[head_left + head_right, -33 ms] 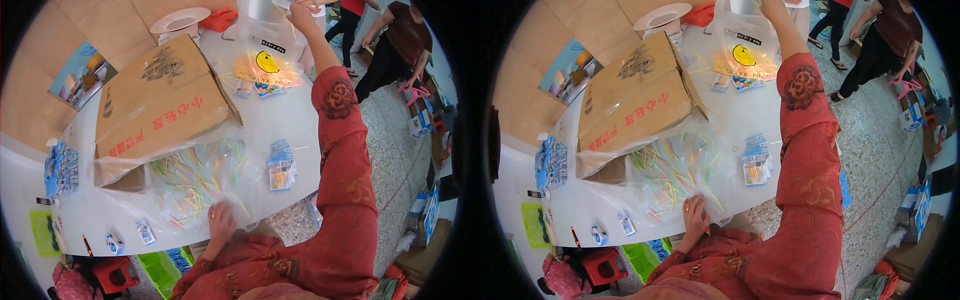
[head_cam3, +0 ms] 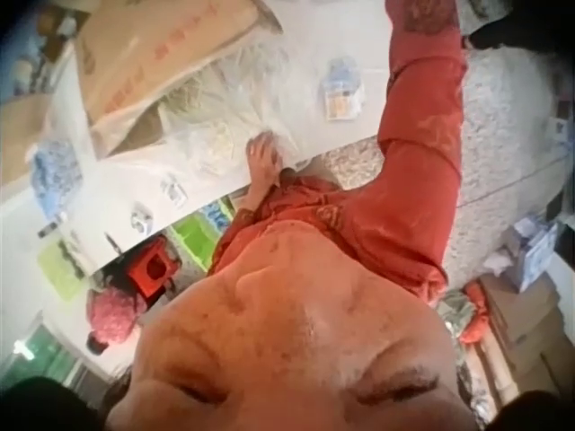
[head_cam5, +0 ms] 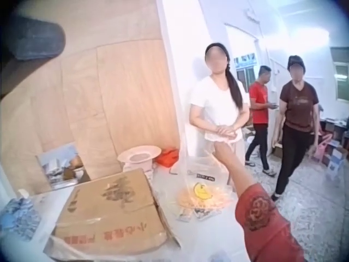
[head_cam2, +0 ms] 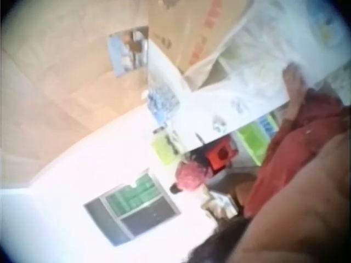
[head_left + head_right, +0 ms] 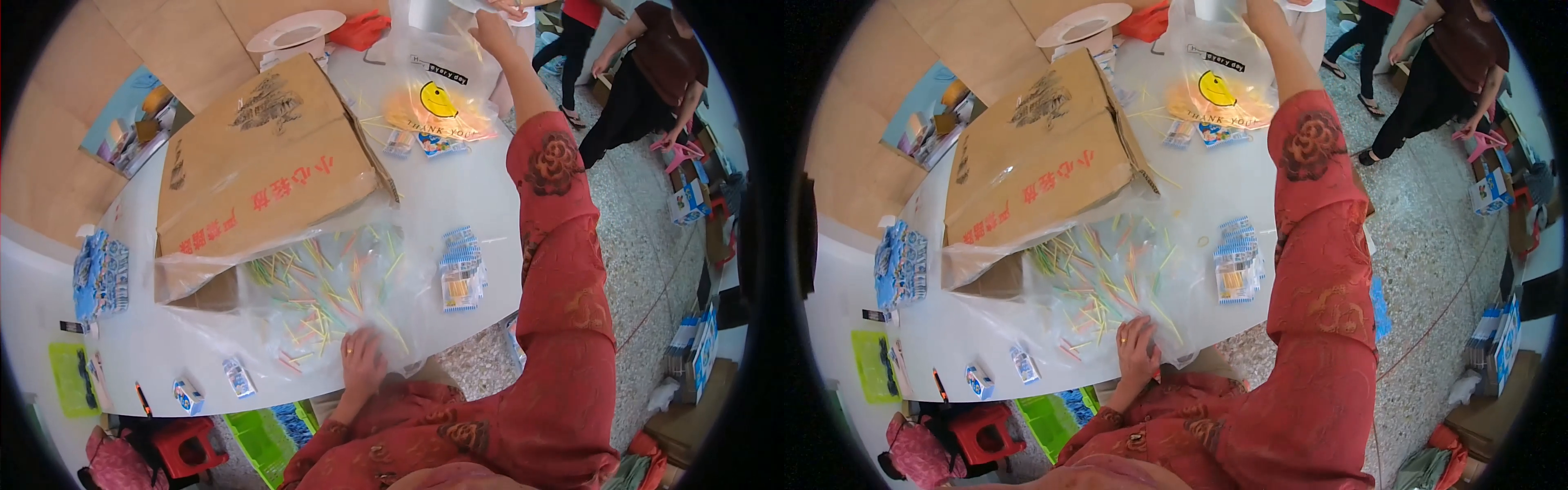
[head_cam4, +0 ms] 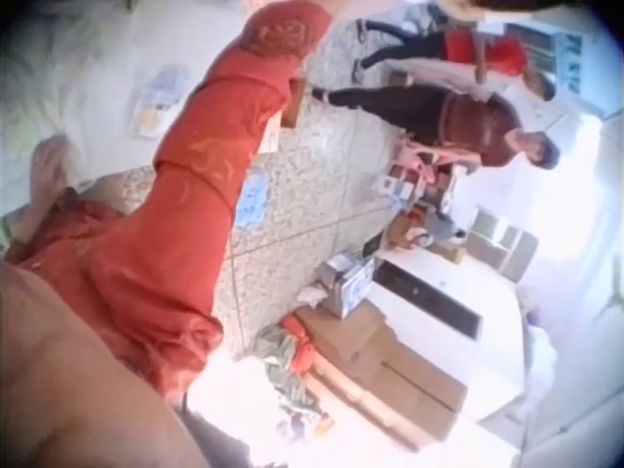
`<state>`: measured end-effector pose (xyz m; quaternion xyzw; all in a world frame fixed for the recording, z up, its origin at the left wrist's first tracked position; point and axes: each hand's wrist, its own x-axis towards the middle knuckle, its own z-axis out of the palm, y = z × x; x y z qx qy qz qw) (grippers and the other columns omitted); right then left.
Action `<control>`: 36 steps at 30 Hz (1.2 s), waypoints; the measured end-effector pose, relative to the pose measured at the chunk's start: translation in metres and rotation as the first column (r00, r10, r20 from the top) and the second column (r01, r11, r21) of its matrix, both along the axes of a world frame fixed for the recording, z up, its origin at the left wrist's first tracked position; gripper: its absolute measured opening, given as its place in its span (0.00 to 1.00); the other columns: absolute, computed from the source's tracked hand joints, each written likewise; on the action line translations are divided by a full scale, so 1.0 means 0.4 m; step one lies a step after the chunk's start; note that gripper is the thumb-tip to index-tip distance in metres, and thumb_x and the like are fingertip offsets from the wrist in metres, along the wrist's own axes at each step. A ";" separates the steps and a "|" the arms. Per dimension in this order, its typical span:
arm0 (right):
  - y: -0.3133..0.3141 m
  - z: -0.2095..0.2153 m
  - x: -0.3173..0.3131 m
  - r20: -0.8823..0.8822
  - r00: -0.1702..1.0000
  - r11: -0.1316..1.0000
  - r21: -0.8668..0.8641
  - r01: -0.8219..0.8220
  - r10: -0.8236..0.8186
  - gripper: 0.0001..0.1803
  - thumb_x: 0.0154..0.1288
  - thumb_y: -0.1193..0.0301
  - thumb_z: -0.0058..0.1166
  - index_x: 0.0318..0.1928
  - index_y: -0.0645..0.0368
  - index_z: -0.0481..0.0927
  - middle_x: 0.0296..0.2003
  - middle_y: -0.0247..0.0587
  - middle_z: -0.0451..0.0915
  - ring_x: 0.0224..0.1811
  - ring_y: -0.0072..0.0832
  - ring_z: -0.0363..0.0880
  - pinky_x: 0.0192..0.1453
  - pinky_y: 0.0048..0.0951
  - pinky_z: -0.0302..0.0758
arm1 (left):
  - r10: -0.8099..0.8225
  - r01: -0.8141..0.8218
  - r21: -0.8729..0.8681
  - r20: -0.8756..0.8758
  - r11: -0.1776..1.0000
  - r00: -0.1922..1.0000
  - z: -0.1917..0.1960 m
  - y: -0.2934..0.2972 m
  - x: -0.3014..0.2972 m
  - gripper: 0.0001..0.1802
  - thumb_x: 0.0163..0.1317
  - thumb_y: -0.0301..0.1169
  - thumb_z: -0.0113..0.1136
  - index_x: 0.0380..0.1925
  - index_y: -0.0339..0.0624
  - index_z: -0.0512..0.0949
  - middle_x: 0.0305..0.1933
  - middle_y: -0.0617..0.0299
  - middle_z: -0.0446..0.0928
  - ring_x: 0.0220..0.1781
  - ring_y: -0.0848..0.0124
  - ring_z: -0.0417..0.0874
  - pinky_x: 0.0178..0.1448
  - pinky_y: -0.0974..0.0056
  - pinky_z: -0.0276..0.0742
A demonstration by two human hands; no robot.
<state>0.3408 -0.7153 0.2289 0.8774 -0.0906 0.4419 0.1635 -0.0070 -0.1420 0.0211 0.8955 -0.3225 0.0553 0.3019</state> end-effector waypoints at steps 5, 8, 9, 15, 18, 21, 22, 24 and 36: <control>0.198 -0.100 -0.105 -0.072 0.937 0.907 0.286 -0.309 0.342 0.11 0.57 0.71 0.54 0.37 0.66 0.77 0.29 0.53 0.79 0.35 0.47 0.79 0.39 0.39 0.75 | 0.047 -0.047 0.003 -0.025 0.999 0.999 -0.004 0.011 -0.002 0.24 0.39 0.24 0.60 0.43 0.41 0.74 0.55 0.55 0.70 0.59 0.55 0.68 0.66 0.47 0.57; 0.263 -0.141 -0.256 0.005 0.887 0.789 0.456 -0.412 0.461 0.10 0.60 0.70 0.52 0.39 0.63 0.78 0.30 0.53 0.79 0.34 0.45 0.80 0.38 0.37 0.75 | 0.005 -0.005 0.006 0.015 1.000 1.000 0.000 0.011 0.003 0.23 0.43 0.26 0.60 0.44 0.40 0.74 0.55 0.54 0.69 0.59 0.56 0.68 0.65 0.46 0.58; 0.278 -0.164 -0.316 -0.013 0.890 0.768 0.511 -0.386 0.457 0.10 0.61 0.70 0.51 0.40 0.62 0.78 0.30 0.52 0.79 0.33 0.45 0.79 0.37 0.36 0.74 | 0.011 -0.011 -0.001 0.001 1.000 1.000 0.001 0.006 0.003 0.23 0.43 0.26 0.60 0.44 0.40 0.74 0.55 0.54 0.69 0.59 0.56 0.68 0.65 0.46 0.58; 0.398 -0.356 -0.613 -0.007 0.854 0.607 0.707 -0.364 0.521 0.07 0.61 0.74 0.53 0.38 0.63 0.79 0.32 0.47 0.81 0.31 0.35 0.81 0.36 0.28 0.76 | 0.033 -0.033 -0.024 0.031 0.999 0.999 -0.019 0.022 0.002 0.22 0.45 0.27 0.60 0.44 0.40 0.73 0.55 0.55 0.69 0.60 0.57 0.67 0.66 0.46 0.57; 0.468 -0.432 -0.760 0.027 0.856 0.432 0.855 -0.288 0.517 0.08 0.61 0.78 0.52 0.41 0.63 0.79 0.35 0.41 0.81 0.35 0.25 0.80 0.40 0.24 0.76 | 0.027 -0.026 -0.049 0.034 0.998 0.999 -0.024 0.024 0.006 0.21 0.48 0.29 0.59 0.45 0.41 0.73 0.55 0.55 0.68 0.61 0.57 0.66 0.67 0.47 0.55; 0.556 -0.441 -0.887 -0.071 0.877 0.421 0.894 -0.156 0.474 0.08 0.61 0.79 0.51 0.42 0.65 0.78 0.37 0.38 0.80 0.38 0.21 0.77 0.44 0.22 0.75 | 0.019 -0.013 -0.122 0.048 0.992 0.999 -0.015 0.007 0.015 0.22 0.46 0.27 0.61 0.45 0.42 0.73 0.54 0.56 0.68 0.60 0.58 0.67 0.66 0.48 0.56; 0.579 -0.447 -0.924 -0.078 0.853 0.407 0.899 -0.164 0.516 0.08 0.61 0.79 0.51 0.42 0.65 0.78 0.37 0.38 0.80 0.38 0.21 0.77 0.44 0.22 0.75 | 0.004 0.004 -0.136 0.058 0.991 0.998 -0.017 -0.002 0.018 0.22 0.46 0.27 0.61 0.46 0.42 0.72 0.54 0.56 0.68 0.61 0.58 0.66 0.67 0.48 0.56; 0.619 -0.463 -0.970 0.033 0.842 0.334 0.909 -0.249 0.539 0.09 0.61 0.81 0.50 0.42 0.63 0.78 0.37 0.39 0.80 0.37 0.22 0.78 0.42 0.23 0.75 | 0.014 -0.004 -0.141 0.069 0.990 0.998 -0.024 -0.008 0.015 0.23 0.47 0.28 0.61 0.46 0.42 0.72 0.54 0.55 0.68 0.61 0.59 0.66 0.67 0.48 0.56; 1.027 -0.430 -0.898 -0.034 0.442 0.304 0.773 -0.556 0.896 0.13 0.53 0.86 0.49 0.39 0.62 0.78 0.38 0.46 0.79 0.38 0.38 0.80 0.41 0.30 0.76 | 0.481 -0.329 -0.462 0.263 0.824 0.836 0.111 0.288 0.033 0.20 0.42 0.24 0.64 0.40 0.42 0.75 0.44 0.57 0.74 0.49 0.56 0.73 0.57 0.52 0.64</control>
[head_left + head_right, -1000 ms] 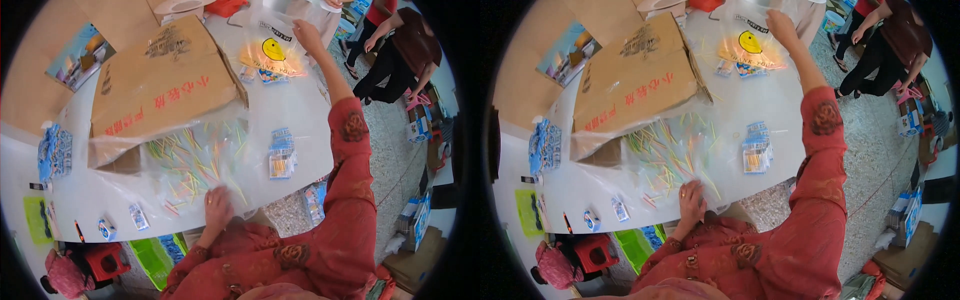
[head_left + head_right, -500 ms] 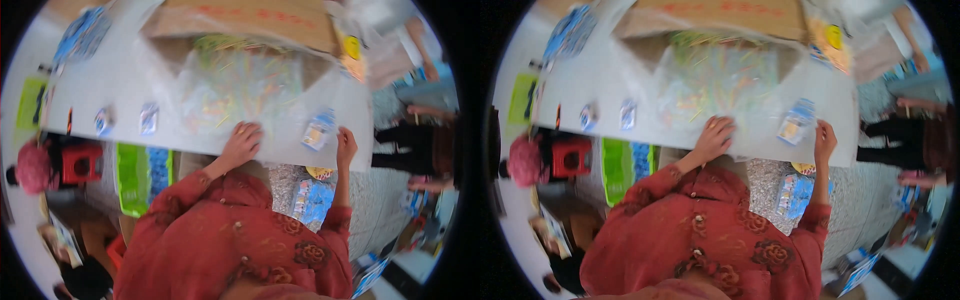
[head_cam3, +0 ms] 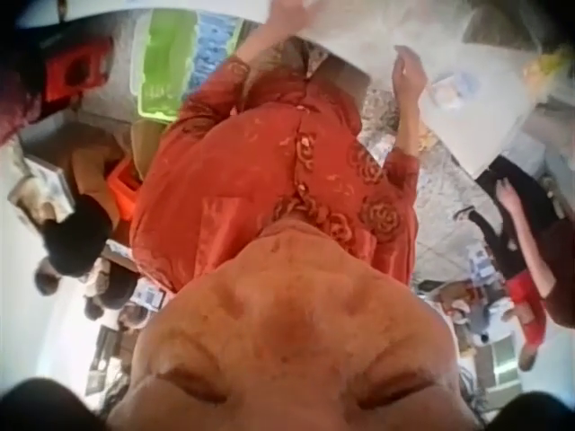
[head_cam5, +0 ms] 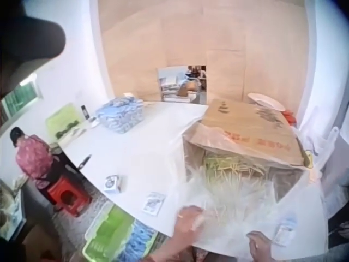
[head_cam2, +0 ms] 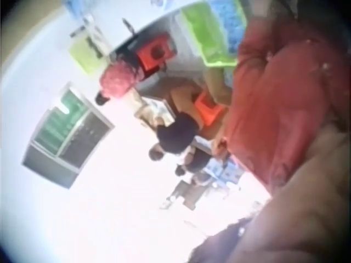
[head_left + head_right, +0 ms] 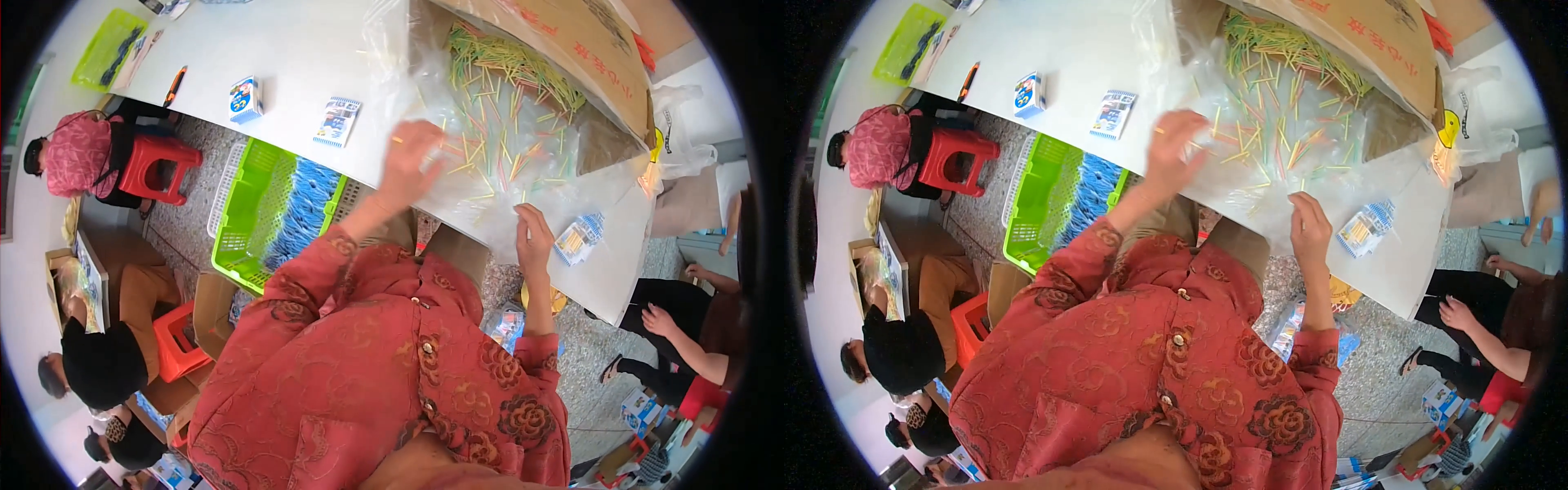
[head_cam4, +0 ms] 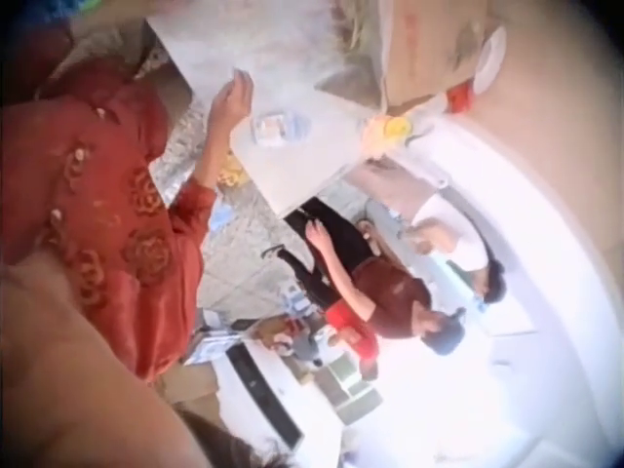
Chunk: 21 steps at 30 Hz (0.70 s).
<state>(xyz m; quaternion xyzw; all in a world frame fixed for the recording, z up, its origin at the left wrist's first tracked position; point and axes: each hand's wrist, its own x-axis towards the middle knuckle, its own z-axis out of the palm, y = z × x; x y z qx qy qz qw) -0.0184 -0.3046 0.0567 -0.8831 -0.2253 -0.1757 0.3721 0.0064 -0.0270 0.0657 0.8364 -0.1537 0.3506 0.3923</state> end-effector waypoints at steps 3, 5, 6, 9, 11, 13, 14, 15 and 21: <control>0.065 0.001 0.015 0.035 0.996 0.996 -0.021 -0.087 0.088 0.13 0.52 0.87 0.50 0.38 0.61 0.79 0.38 0.45 0.79 0.36 0.39 0.80 0.39 0.31 0.77 | 0.371 -0.372 0.010 -0.066 0.928 0.926 -0.051 0.194 0.021 0.21 0.42 0.29 0.68 0.40 0.41 0.76 0.42 0.53 0.76 0.45 0.53 0.75 0.52 0.54 0.68; 0.095 0.001 0.018 0.051 0.991 0.992 -0.039 -0.124 0.126 0.13 0.51 0.86 0.51 0.38 0.61 0.79 0.37 0.44 0.79 0.35 0.39 0.80 0.38 0.32 0.77 | 0.581 -0.576 0.092 -0.221 0.812 0.784 -0.108 0.315 0.032 0.25 0.40 0.38 0.72 0.40 0.40 0.76 0.40 0.52 0.76 0.43 0.53 0.75 0.49 0.53 0.70; 0.109 -0.001 0.018 0.015 0.990 0.990 -0.027 -0.140 0.141 0.13 0.52 0.87 0.51 0.38 0.62 0.79 0.37 0.45 0.80 0.37 0.39 0.80 0.39 0.30 0.76 | 0.581 -0.576 0.092 -0.221 0.812 0.784 -0.127 0.353 0.028 0.25 0.40 0.38 0.72 0.40 0.40 0.76 0.40 0.52 0.76 0.43 0.53 0.75 0.49 0.53 0.70; 0.142 0.002 0.017 -0.011 0.987 0.987 -0.027 -0.159 0.159 0.12 0.52 0.87 0.50 0.37 0.63 0.79 0.36 0.45 0.80 0.38 0.38 0.80 0.40 0.29 0.76 | 0.678 -0.604 0.310 -0.378 0.735 0.631 -0.147 0.404 0.028 0.31 0.37 0.45 0.73 0.39 0.39 0.76 0.40 0.51 0.76 0.43 0.54 0.75 0.48 0.53 0.72; 0.152 0.006 0.017 -0.007 0.987 0.986 -0.040 -0.162 0.162 0.12 0.52 0.87 0.50 0.37 0.63 0.79 0.36 0.45 0.80 0.37 0.37 0.81 0.40 0.30 0.76 | 0.654 -0.563 0.335 -0.440 0.756 0.615 -0.147 0.413 0.034 0.31 0.35 0.48 0.73 0.36 0.38 0.76 0.36 0.53 0.77 0.40 0.55 0.77 0.44 0.54 0.73; 0.158 0.015 0.018 0.011 0.985 0.984 -0.047 -0.172 0.173 0.12 0.51 0.87 0.50 0.37 0.63 0.79 0.36 0.44 0.80 0.37 0.37 0.81 0.39 0.30 0.76 | 0.613 -0.556 0.286 -0.527 0.780 0.588 -0.133 0.422 0.045 0.29 0.36 0.48 0.73 0.34 0.39 0.77 0.34 0.54 0.78 0.38 0.57 0.78 0.42 0.56 0.74; 0.157 0.016 0.016 0.008 0.985 0.984 -0.051 -0.172 0.173 0.12 0.51 0.87 0.50 0.37 0.63 0.79 0.36 0.44 0.80 0.37 0.37 0.81 0.39 0.30 0.76 | 0.567 -0.552 0.239 -0.605 0.799 0.559 -0.128 0.426 0.048 0.27 0.37 0.48 0.73 0.32 0.40 0.78 0.32 0.56 0.79 0.36 0.59 0.80 0.40 0.57 0.75; 0.156 0.018 0.015 0.005 0.985 0.984 -0.053 -0.170 0.171 0.12 0.51 0.87 0.50 0.37 0.63 0.79 0.36 0.44 0.80 0.37 0.37 0.81 0.39 0.30 0.76 | 0.565 -0.553 0.236 -0.608 0.799 0.558 -0.128 0.432 0.050 0.27 0.37 0.48 0.73 0.32 0.40 0.78 0.32 0.56 0.79 0.36 0.59 0.80 0.40 0.57 0.75; 0.154 0.017 0.010 -0.012 0.987 0.986 -0.051 -0.159 0.158 0.12 0.52 0.88 0.50 0.37 0.63 0.79 0.36 0.45 0.80 0.37 0.37 0.80 0.39 0.30 0.76 | 0.511 -0.610 0.069 -0.625 0.790 0.591 -0.140 0.468 0.050 0.20 0.39 0.44 0.72 0.27 0.41 0.80 0.27 0.61 0.81 0.29 0.65 0.82 0.34 0.62 0.75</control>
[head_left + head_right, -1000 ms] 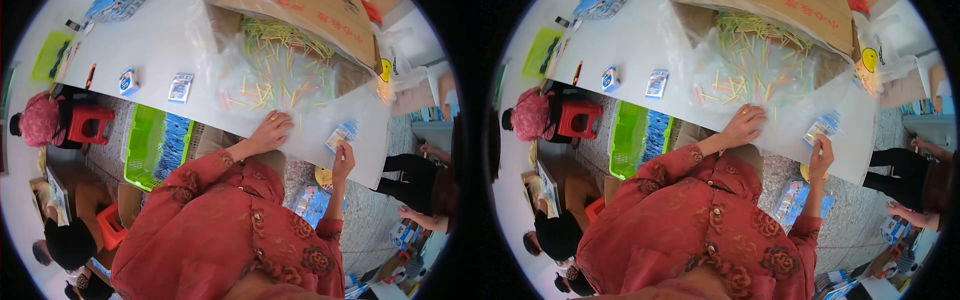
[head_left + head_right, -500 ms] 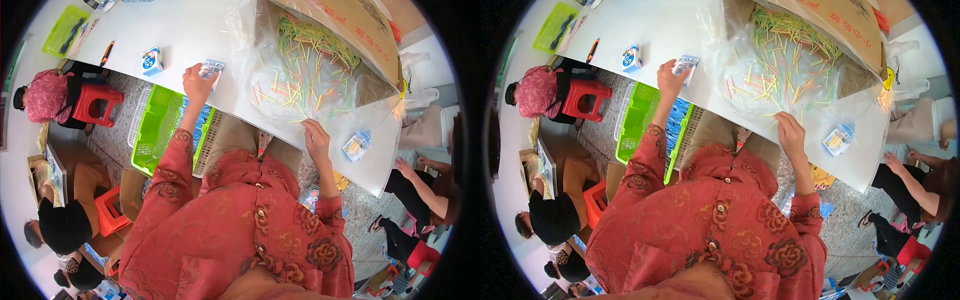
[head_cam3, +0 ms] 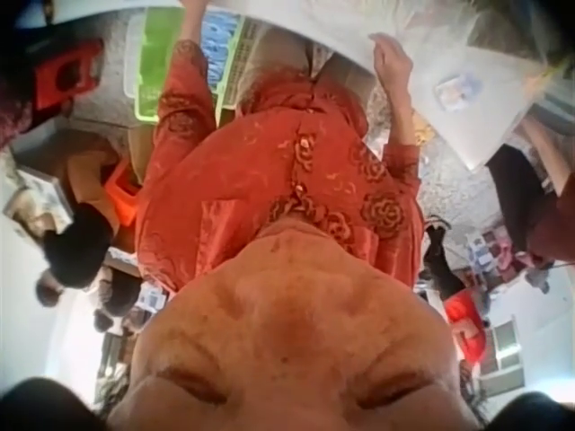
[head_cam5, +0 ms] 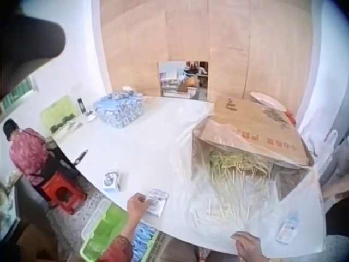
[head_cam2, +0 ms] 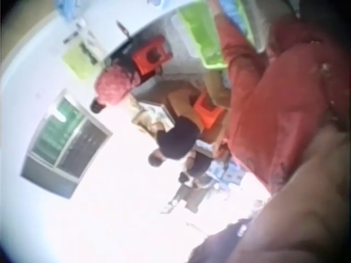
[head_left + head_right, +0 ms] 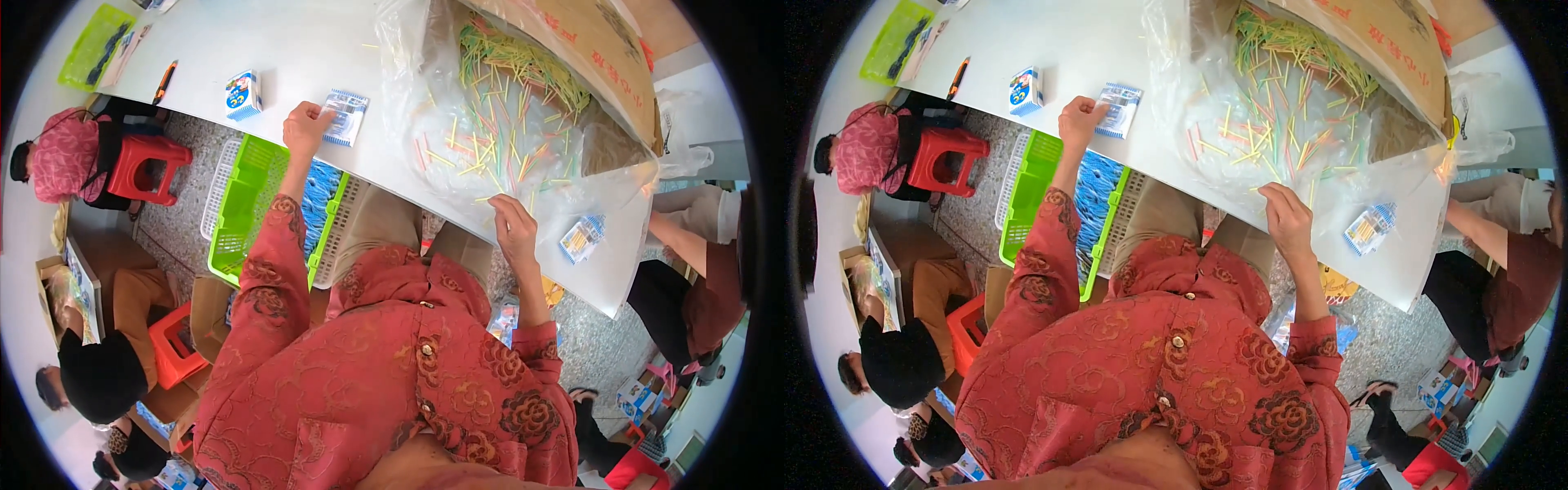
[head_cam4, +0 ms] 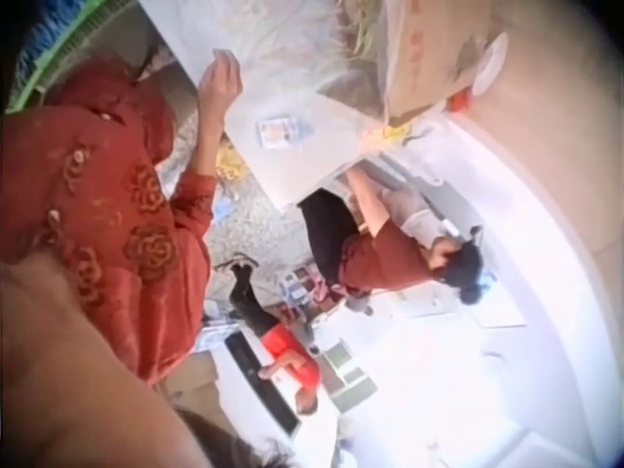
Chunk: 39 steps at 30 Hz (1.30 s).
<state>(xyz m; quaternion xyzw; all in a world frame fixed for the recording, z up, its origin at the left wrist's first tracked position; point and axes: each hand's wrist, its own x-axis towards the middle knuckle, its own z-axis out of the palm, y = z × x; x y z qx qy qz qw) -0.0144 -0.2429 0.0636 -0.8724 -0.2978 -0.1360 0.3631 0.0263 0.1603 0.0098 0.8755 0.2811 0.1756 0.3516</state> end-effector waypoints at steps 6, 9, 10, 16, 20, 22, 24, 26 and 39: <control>0.013 0.003 0.001 -0.008 1.000 1.000 0.017 -0.009 0.009 0.12 0.52 0.87 0.50 0.37 0.63 0.79 0.36 0.45 0.80 0.37 0.38 0.80 0.40 0.30 0.76 | 0.030 -0.031 0.028 0.056 0.999 0.998 0.027 -0.007 -0.004 0.16 0.42 0.42 0.71 0.23 0.41 0.81 0.22 0.60 0.80 0.24 0.66 0.81 0.31 0.63 0.75; 0.019 0.011 0.009 0.001 1.000 0.999 0.035 0.003 -0.003 0.12 0.53 0.87 0.50 0.37 0.64 0.79 0.37 0.46 0.80 0.38 0.38 0.80 0.41 0.30 0.76 | 0.020 -0.022 0.032 0.078 0.999 0.997 0.049 -0.017 -0.009 0.15 0.49 0.38 0.69 0.25 0.36 0.81 0.23 0.59 0.81 0.25 0.75 0.80 0.32 0.70 0.74; 0.021 0.015 0.013 0.008 1.000 0.999 0.049 0.011 -0.012 0.12 0.53 0.87 0.50 0.37 0.64 0.79 0.37 0.46 0.80 0.39 0.37 0.80 0.42 0.29 0.75 | -0.018 0.025 -0.040 0.174 0.999 0.985 0.057 -0.025 -0.011 0.13 0.51 0.36 0.67 0.25 0.35 0.81 0.22 0.62 0.80 0.24 0.78 0.77 0.30 0.72 0.71; 0.073 0.106 0.072 -0.264 0.965 0.955 0.282 0.086 -0.009 0.14 0.58 0.79 0.54 0.47 0.63 0.76 0.42 0.43 0.79 0.44 0.29 0.78 0.50 0.28 0.73 | -0.186 0.331 -0.358 0.384 0.873 0.904 0.194 -0.173 -0.072 0.08 0.56 0.28 0.64 0.24 0.33 0.79 0.21 0.71 0.74 0.23 0.85 0.67 0.27 0.77 0.63; 0.142 0.175 0.127 -0.261 0.956 0.936 0.352 -0.034 0.133 0.16 0.60 0.73 0.55 0.48 0.64 0.75 0.42 0.41 0.79 0.44 0.28 0.77 0.51 0.27 0.73 | -0.398 0.576 -0.354 0.462 0.737 0.793 0.245 -0.300 -0.122 0.08 0.55 0.25 0.64 0.21 0.35 0.77 0.21 0.69 0.72 0.25 0.84 0.67 0.29 0.76 0.63; 0.161 0.196 0.146 -0.250 0.950 0.931 0.353 -0.093 0.189 0.15 0.60 0.71 0.56 0.47 0.64 0.76 0.41 0.40 0.79 0.43 0.27 0.77 0.50 0.27 0.73 | -0.441 0.615 -0.372 0.455 0.695 0.774 0.242 -0.334 -0.139 0.07 0.55 0.25 0.63 0.22 0.35 0.77 0.22 0.68 0.73 0.26 0.84 0.69 0.30 0.76 0.64; 0.160 0.208 0.159 -0.347 0.867 0.928 0.238 -0.288 0.358 0.13 0.58 0.67 0.58 0.39 0.63 0.79 0.30 0.44 0.80 0.31 0.29 0.78 0.37 0.28 0.73 | -0.472 0.666 -0.414 0.482 0.620 0.738 0.245 -0.367 -0.146 0.05 0.55 0.24 0.63 0.24 0.36 0.78 0.23 0.67 0.75 0.27 0.83 0.71 0.31 0.76 0.66; 0.146 0.218 0.157 -0.419 0.848 0.945 0.179 -0.275 0.326 0.11 0.58 0.67 0.58 0.36 0.63 0.79 0.26 0.44 0.79 0.28 0.28 0.76 0.33 0.29 0.71 | -0.494 0.688 -0.403 0.489 0.603 0.719 0.242 -0.386 -0.145 0.04 0.56 0.24 0.62 0.25 0.36 0.78 0.24 0.67 0.76 0.27 0.83 0.72 0.32 0.76 0.67; 0.109 0.257 0.126 -0.302 0.899 0.944 0.010 -0.331 0.318 0.09 0.56 0.70 0.56 0.34 0.63 0.78 0.27 0.44 0.76 0.30 0.36 0.76 0.34 0.33 0.70 | -0.568 0.686 -0.474 0.388 0.553 0.726 0.256 -0.455 -0.131 0.04 0.53 0.24 0.64 0.24 0.34 0.80 0.22 0.67 0.77 0.25 0.83 0.72 0.29 0.74 0.67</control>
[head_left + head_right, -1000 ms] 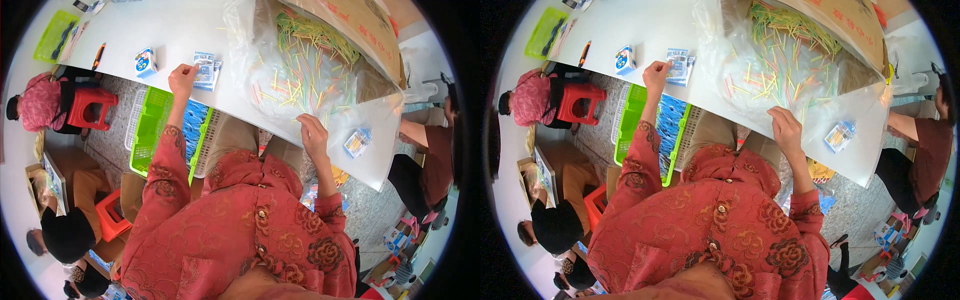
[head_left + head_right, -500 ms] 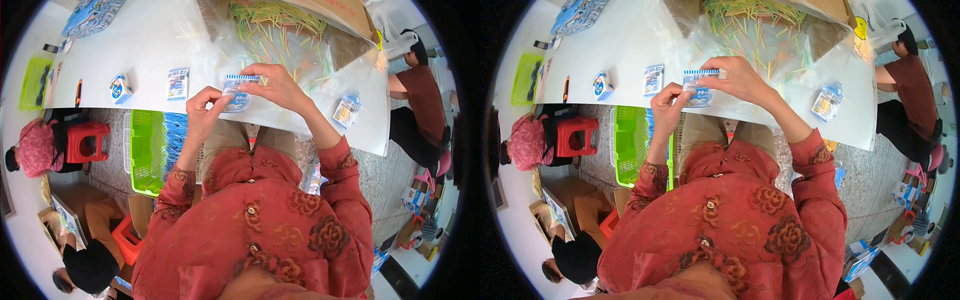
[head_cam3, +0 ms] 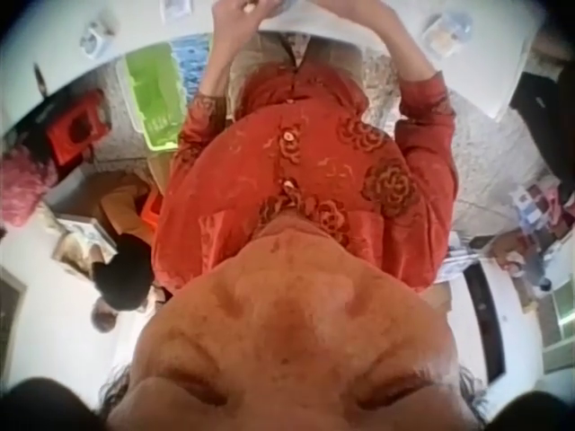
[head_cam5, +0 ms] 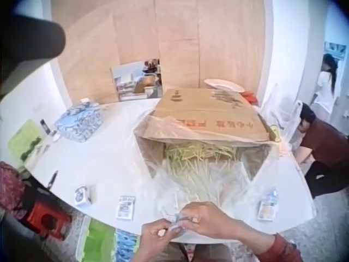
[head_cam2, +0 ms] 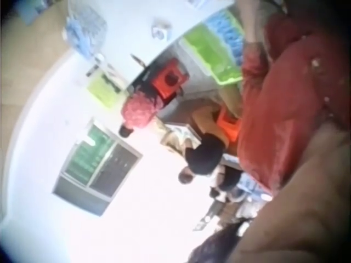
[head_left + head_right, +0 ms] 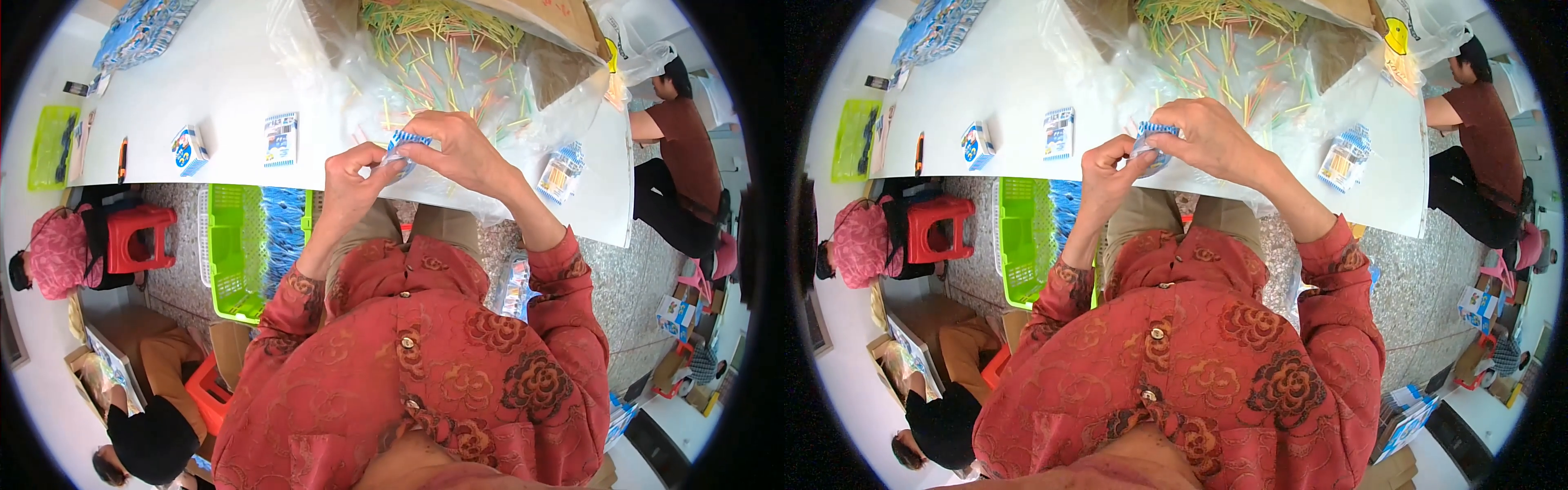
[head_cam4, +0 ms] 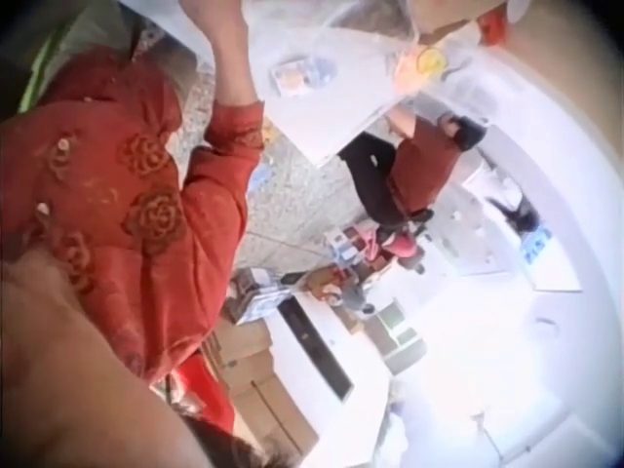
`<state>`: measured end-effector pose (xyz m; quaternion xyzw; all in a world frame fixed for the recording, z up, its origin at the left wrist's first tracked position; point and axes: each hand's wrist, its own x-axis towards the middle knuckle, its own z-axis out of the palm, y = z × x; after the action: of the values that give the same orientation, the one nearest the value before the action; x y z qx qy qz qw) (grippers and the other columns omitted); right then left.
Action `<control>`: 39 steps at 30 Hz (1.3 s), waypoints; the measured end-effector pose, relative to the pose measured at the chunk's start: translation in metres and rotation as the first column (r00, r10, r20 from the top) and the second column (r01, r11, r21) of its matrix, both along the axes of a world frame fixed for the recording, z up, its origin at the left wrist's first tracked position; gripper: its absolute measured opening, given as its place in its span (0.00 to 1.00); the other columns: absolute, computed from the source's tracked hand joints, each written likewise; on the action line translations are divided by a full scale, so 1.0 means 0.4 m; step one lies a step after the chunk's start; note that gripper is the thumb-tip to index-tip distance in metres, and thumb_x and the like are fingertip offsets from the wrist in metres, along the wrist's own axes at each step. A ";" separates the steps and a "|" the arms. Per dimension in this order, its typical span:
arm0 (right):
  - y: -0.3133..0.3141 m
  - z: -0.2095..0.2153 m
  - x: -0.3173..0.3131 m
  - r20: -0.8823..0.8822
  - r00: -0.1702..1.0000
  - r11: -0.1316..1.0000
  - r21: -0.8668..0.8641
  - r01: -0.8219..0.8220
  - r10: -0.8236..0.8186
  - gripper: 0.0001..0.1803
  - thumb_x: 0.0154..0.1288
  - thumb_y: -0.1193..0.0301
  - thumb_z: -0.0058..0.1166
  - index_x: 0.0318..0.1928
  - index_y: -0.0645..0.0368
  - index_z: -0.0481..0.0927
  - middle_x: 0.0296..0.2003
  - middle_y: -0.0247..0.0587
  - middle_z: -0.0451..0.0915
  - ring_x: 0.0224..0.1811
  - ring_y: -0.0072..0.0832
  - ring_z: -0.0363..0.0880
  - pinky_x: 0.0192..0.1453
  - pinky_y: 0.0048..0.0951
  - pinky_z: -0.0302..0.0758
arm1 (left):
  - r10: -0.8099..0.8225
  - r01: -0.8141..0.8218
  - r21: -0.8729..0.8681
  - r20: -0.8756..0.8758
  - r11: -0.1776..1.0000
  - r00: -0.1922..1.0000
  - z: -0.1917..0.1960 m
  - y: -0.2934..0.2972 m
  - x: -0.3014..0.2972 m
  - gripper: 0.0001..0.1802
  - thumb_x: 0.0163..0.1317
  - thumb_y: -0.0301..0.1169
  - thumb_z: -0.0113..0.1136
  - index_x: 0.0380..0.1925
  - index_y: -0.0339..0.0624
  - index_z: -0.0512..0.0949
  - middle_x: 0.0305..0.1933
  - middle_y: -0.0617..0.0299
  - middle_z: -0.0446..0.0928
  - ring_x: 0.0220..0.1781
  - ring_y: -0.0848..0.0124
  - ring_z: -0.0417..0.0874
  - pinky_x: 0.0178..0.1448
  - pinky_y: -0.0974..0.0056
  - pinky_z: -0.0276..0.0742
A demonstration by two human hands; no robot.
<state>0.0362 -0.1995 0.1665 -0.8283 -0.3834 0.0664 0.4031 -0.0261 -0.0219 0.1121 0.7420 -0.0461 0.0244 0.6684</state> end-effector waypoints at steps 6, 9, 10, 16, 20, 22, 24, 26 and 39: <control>-0.002 0.029 -0.039 0.207 0.951 0.943 0.290 0.164 -0.229 0.15 0.50 0.76 0.62 0.41 0.60 0.78 0.40 0.41 0.78 0.38 0.31 0.78 0.41 0.29 0.74 | 0.070 -0.075 -0.191 -0.028 0.979 0.997 -0.016 -0.014 -0.002 0.04 0.52 0.23 0.66 0.24 0.36 0.79 0.23 0.70 0.77 0.26 0.86 0.71 0.29 0.76 0.66; -0.023 0.042 -0.059 0.211 0.946 0.943 0.276 0.184 -0.246 0.17 0.50 0.77 0.62 0.43 0.59 0.78 0.42 0.40 0.76 0.40 0.30 0.78 0.40 0.28 0.75 | 0.084 -0.082 -0.204 0.002 0.975 0.996 -0.017 -0.020 0.001 0.05 0.51 0.22 0.66 0.23 0.37 0.78 0.23 0.70 0.77 0.26 0.86 0.71 0.29 0.77 0.66; -0.022 0.042 -0.063 0.212 0.945 0.946 0.266 0.188 -0.248 0.17 0.50 0.77 0.62 0.43 0.59 0.78 0.42 0.40 0.76 0.40 0.30 0.78 0.40 0.28 0.75 | 0.093 -0.085 -0.204 0.028 0.975 0.995 -0.019 -0.021 0.003 0.05 0.51 0.21 0.66 0.22 0.37 0.78 0.23 0.70 0.77 0.26 0.86 0.71 0.29 0.77 0.66; -0.018 0.018 -0.090 0.327 0.934 0.989 0.055 0.136 -0.147 0.14 0.48 0.76 0.62 0.38 0.58 0.77 0.37 0.35 0.77 0.34 0.31 0.79 0.34 0.27 0.76 | 0.119 -0.116 -0.064 0.049 0.991 0.992 -0.002 -0.041 -0.005 0.05 0.47 0.18 0.64 0.21 0.36 0.76 0.21 0.68 0.76 0.25 0.84 0.72 0.29 0.76 0.68; -0.017 0.026 -0.094 0.292 0.944 0.985 0.117 0.123 -0.153 0.13 0.49 0.77 0.62 0.37 0.59 0.77 0.36 0.36 0.77 0.32 0.31 0.79 0.32 0.28 0.75 | 0.096 -0.087 -0.080 0.113 0.993 0.989 -0.004 -0.041 -0.006 0.06 0.46 0.17 0.63 0.21 0.35 0.75 0.22 0.66 0.75 0.25 0.82 0.73 0.30 0.74 0.69; -0.015 0.032 -0.099 0.127 0.974 0.977 0.122 0.174 -0.190 0.11 0.51 0.77 0.60 0.37 0.59 0.77 0.34 0.37 0.77 0.29 0.32 0.78 0.29 0.29 0.74 | 0.082 -0.078 -0.029 0.163 0.997 0.983 -0.021 -0.040 -0.002 0.06 0.45 0.17 0.63 0.21 0.35 0.75 0.22 0.65 0.75 0.26 0.80 0.74 0.30 0.72 0.69; -0.023 0.022 -0.094 0.151 0.975 0.984 0.087 0.154 -0.166 0.10 0.52 0.77 0.59 0.37 0.59 0.77 0.33 0.37 0.77 0.28 0.32 0.77 0.29 0.29 0.73 | 0.063 -0.070 0.023 0.211 0.997 0.975 -0.024 -0.043 -0.002 0.06 0.45 0.17 0.63 0.21 0.35 0.75 0.23 0.64 0.75 0.26 0.78 0.74 0.30 0.71 0.69; -0.026 0.010 -0.093 0.174 0.974 0.989 0.051 0.137 -0.144 0.09 0.53 0.77 0.58 0.37 0.59 0.76 0.32 0.37 0.77 0.27 0.33 0.77 0.28 0.29 0.73 | 0.036 -0.063 0.083 0.289 0.995 0.957 -0.016 -0.051 -0.005 0.06 0.45 0.17 0.63 0.22 0.35 0.75 0.23 0.61 0.76 0.26 0.73 0.76 0.30 0.70 0.70; 0.025 -0.025 -0.108 0.432 0.875 0.970 -0.003 0.242 -0.217 0.06 0.52 0.77 0.54 0.30 0.58 0.71 0.25 0.38 0.74 0.23 0.36 0.76 0.23 0.32 0.71 | 0.209 -0.248 0.107 0.284 0.963 0.936 -0.038 -0.069 -0.022 0.06 0.46 0.19 0.63 0.26 0.33 0.77 0.25 0.58 0.76 0.26 0.70 0.77 0.32 0.68 0.72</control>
<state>-0.0072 -0.1896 0.1565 -0.8733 -0.3595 -0.1547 0.2900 -0.0350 -0.0497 0.0971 0.7775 -0.0518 0.1997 0.5941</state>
